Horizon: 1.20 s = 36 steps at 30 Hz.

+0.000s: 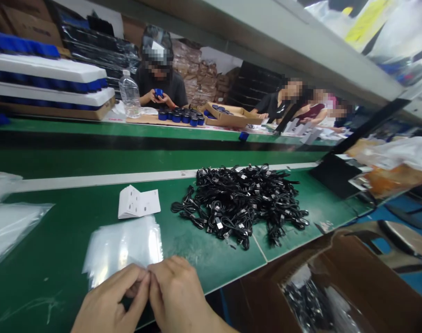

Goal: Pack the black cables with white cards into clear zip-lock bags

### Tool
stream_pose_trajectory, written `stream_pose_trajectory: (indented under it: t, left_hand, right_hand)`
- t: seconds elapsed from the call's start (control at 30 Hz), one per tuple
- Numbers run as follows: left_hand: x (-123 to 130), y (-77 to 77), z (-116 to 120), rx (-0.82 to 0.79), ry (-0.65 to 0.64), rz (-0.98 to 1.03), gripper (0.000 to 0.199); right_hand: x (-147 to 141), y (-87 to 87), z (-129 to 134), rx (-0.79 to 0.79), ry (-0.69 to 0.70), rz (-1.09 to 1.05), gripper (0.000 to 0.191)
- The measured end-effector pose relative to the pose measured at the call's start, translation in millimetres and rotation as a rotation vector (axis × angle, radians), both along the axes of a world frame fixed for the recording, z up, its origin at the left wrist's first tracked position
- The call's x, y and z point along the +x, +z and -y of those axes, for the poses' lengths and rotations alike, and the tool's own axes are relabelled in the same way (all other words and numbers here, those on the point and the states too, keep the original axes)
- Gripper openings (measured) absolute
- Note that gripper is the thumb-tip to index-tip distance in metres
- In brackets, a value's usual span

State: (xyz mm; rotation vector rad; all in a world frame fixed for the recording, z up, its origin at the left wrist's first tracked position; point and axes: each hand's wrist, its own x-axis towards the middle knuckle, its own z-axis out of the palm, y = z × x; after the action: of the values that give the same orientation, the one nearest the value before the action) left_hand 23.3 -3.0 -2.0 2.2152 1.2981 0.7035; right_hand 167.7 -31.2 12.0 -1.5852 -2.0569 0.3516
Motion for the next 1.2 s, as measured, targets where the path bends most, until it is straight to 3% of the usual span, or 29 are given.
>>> stream_pose_trajectory:
  t: [0.17, 0.3, 0.43, 0.53, 0.6, 0.7, 0.83, 0.93, 1.03, 1.2]
  left_hand:
    - [1, 8.4, 5, 0.17, 0.08, -0.043, 0.025]
    - [2, 12.7, 8, 0.188, 0.05, -0.019, 0.026]
    - [-5, 10.9, 6, 0.152, 0.118, -0.031, 0.026]
    - [-14, 7.6, 1, 0.103, 0.155, -0.043, 0.024]
    - [-17, 5.3, -2, 0.043, 0.159, -0.025, 0.02]
    - [-11, 2.3, -4, -0.059, 0.153, 0.006, 0.02]
    - [1, 0.6, -1, -0.098, 0.101, 0.038, 0.022]
    - [4, -1.0, 1, -0.071, 0.091, 0.051, 0.022]
    - [3, -5.9, 2, -0.024, 0.089, 0.09, 0.021]
    - [3, -17.8, 2, 0.023, 0.127, 0.194, 0.022]
  right_hand:
    - [2, -2.9, -6, 0.061, -0.17, -0.081, 0.021]
    - [6, 4.7, -11, -0.023, -0.068, -0.241, 0.012]
    - [14, 11.1, -17, -0.086, -0.16, -0.16, 0.016]
    - [24, 23.8, -28, -0.233, 0.014, -0.249, 0.007]
    - [27, 34.3, -43, -0.237, 0.095, -0.327, 0.017]
    - [19, 42.0, -84, -0.166, 0.011, -0.366, 0.038]
    - [-4, 32.7, -153, -0.279, -0.018, -0.353, 0.065]
    - [-16, 23.3, -190, -0.33, -0.029, -0.313, 0.06]
    - [-20, 18.2, -203, -0.398, -0.006, -0.283, 0.056]
    - [-14, 15.2, -197, -0.435, -0.005, -0.298, 0.053]
